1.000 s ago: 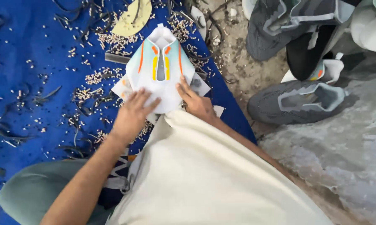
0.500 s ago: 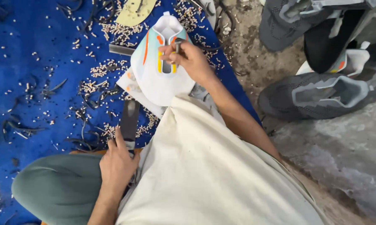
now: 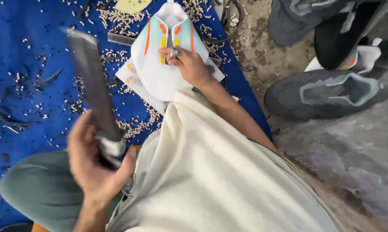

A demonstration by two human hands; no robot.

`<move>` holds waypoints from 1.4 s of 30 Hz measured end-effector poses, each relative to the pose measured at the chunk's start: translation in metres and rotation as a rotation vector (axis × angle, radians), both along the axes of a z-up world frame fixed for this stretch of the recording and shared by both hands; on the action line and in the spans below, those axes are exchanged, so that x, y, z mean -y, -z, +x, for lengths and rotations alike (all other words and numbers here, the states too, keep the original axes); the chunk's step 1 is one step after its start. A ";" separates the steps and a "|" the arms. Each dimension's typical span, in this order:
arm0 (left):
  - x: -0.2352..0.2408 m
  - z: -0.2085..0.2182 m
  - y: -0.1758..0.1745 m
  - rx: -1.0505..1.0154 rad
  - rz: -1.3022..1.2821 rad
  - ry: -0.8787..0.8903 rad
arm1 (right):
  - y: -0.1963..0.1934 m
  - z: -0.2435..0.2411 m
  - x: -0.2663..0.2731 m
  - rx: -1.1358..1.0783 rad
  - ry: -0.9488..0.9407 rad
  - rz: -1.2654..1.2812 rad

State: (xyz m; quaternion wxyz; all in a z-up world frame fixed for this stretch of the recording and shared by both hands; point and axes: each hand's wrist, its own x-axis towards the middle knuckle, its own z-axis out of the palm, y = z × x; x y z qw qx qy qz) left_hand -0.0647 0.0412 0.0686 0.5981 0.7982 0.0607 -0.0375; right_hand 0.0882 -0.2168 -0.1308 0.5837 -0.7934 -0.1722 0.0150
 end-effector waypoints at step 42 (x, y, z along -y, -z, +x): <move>0.036 0.059 0.057 0.223 0.176 0.066 | 0.036 0.055 0.011 -0.384 0.110 0.389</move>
